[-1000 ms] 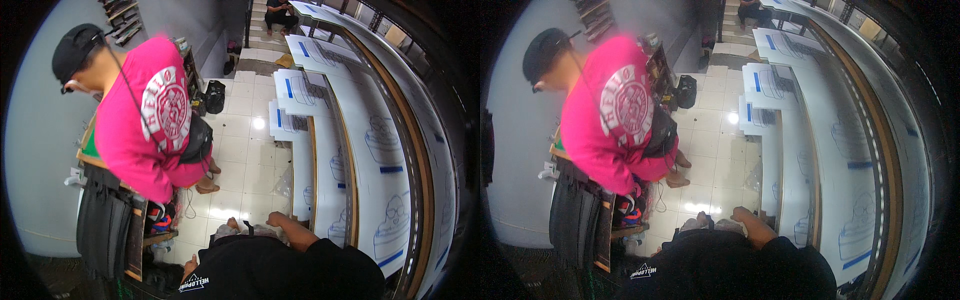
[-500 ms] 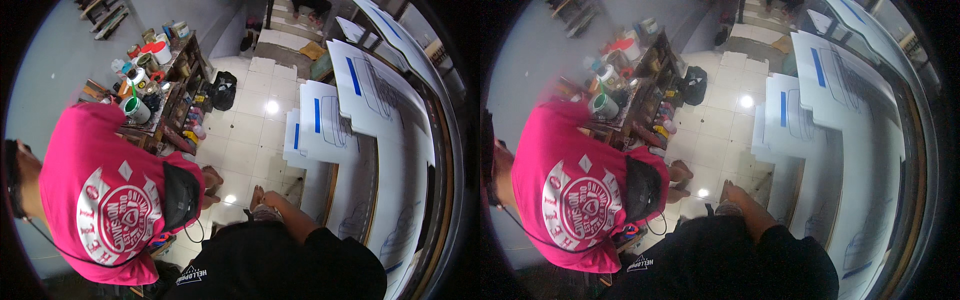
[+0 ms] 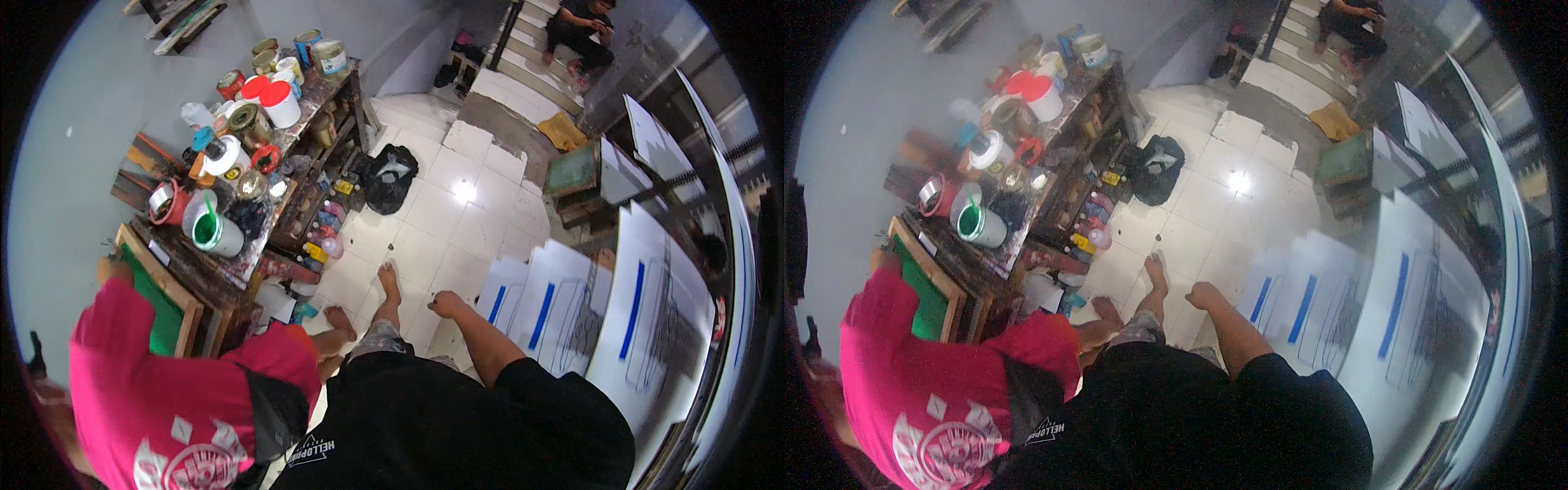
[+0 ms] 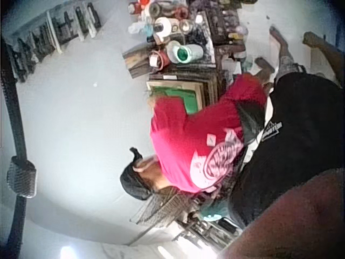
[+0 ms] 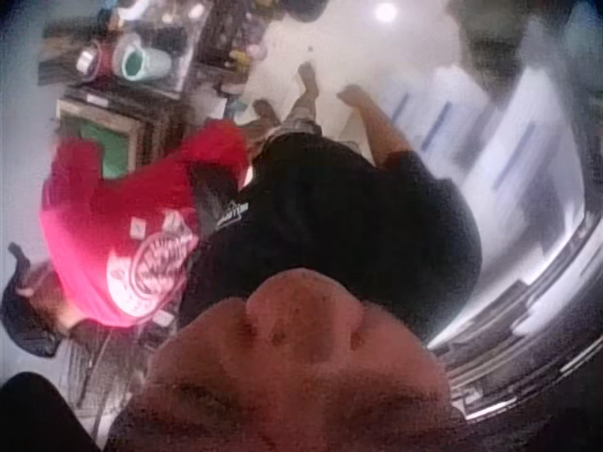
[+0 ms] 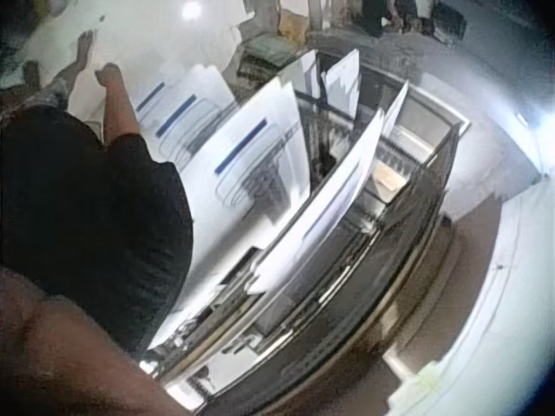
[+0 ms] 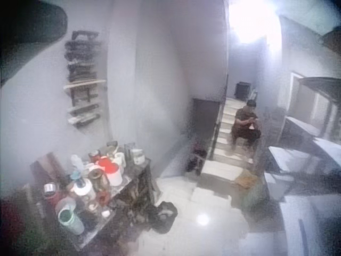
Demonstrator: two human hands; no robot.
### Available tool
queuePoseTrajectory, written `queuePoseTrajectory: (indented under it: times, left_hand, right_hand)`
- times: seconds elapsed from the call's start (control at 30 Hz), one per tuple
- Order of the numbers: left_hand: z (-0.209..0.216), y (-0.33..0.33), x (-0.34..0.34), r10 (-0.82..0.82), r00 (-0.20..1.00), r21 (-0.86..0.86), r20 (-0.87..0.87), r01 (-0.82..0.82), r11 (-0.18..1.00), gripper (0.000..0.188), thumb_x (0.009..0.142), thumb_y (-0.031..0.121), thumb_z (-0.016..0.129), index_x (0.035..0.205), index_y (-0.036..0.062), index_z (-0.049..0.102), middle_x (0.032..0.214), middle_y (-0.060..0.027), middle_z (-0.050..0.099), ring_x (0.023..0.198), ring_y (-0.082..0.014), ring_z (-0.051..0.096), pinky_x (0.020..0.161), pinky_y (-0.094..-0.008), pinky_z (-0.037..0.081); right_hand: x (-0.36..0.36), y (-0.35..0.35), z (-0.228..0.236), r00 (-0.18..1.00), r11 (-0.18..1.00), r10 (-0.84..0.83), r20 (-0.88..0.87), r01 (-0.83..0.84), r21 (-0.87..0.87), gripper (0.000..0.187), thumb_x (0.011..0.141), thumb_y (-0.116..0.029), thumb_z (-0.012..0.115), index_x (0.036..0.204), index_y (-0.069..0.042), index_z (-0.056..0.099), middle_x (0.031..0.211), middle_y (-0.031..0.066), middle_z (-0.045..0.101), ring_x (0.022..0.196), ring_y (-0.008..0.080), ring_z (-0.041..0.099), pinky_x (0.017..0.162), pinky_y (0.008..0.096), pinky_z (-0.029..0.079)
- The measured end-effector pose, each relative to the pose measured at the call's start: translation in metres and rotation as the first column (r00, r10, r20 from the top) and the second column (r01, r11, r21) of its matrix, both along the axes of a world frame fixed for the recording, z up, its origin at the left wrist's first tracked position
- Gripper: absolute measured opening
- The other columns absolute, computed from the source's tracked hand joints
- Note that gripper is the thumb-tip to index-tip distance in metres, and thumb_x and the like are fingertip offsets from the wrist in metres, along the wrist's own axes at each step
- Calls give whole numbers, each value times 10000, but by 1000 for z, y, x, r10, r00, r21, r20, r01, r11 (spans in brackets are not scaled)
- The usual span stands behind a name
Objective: The person prepares screen printing ink by pouring a liquid from a bottle into a green container and stirring it with a stick. They then retrieve a white plastic bag, open it, and pour its contents into the same container, followed by adding more liquid from a green bottle and stirring again.
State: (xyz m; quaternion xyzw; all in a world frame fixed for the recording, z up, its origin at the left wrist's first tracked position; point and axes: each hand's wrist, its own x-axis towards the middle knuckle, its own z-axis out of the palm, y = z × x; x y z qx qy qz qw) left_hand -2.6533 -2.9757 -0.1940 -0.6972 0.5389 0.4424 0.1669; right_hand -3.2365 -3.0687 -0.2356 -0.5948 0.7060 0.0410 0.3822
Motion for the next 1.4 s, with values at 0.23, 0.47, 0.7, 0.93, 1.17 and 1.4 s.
queuePoseTrajectory:
  times: [0.23, 0.47, 0.7, 0.93, 1.17, 1.4]
  left_hand:
    - [-31, -136, -86, -100, 994, 43, -40, 102, 994, 571, 1025, 470, 437, 884, -16, 701, 925, -274, 679, 963, -451, 654, 907, -516, 498]
    - [12, -315, -201, -376, 922, -14, -95, 377, 926, 531, 1024, 437, 445, 926, -17, 704, 976, -283, 681, 1010, -459, 649, 932, -519, 494]
    - [-49, -480, -304, -693, 721, -127, 0, 687, 715, 457, 1033, 375, 448, 1005, -6, 698, 1039, -287, 678, 1073, -472, 626, 965, -522, 474]
    - [5, -597, -565, -572, 801, -101, -176, 564, 820, 447, 1039, 373, 457, 969, -1, 693, 991, -287, 682, 998, -470, 641, 898, -535, 498]
    - [-140, -678, -676, -636, 721, -176, -275, 612, 771, 309, 1019, 245, 495, 1103, -7, 654, 1103, -235, 671, 1095, -436, 620, 939, -500, 503]
    - [-312, -749, -729, -698, 716, -421, -6, 631, 651, 215, 950, 129, 526, 1060, -32, 616, 1117, -247, 653, 1111, -444, 617, 934, -516, 500]
  right_hand:
    - [-110, -53, -5, 994, 957, 97, -47, -80, 280, 524, 938, -454, 595, 997, 42, 751, 1094, 278, 710, 1053, 440, 674, 957, 492, 525]
    - [-206, -141, 46, 946, 947, -321, 54, 319, 44, 465, 922, -455, 614, 976, -20, 770, 1000, 240, 732, 971, 429, 689, 893, 502, 541]
    - [-268, -243, 11, 956, 963, -263, 134, 252, 94, 401, 920, -389, 617, 1003, -26, 764, 1021, 233, 732, 978, 416, 694, 897, 480, 546]
    - [-332, -332, -71, 975, 980, -177, 134, 162, 113, 360, 902, -334, 632, 1045, -13, 710, 1038, 250, 698, 976, 423, 678, 894, 503, 548]
    - [-340, -395, -51, 970, 927, -229, 87, 189, 325, 470, 913, -345, 637, 1270, -40, 637, 1283, 285, 595, 1170, 473, 585, 934, 554, 535]
    - [-331, -411, -56, 969, 944, -243, -39, 246, 222, 636, 905, -413, 677, 1396, -42, 518, 1415, 244, 495, 1306, 457, 453, 1085, 598, 375]
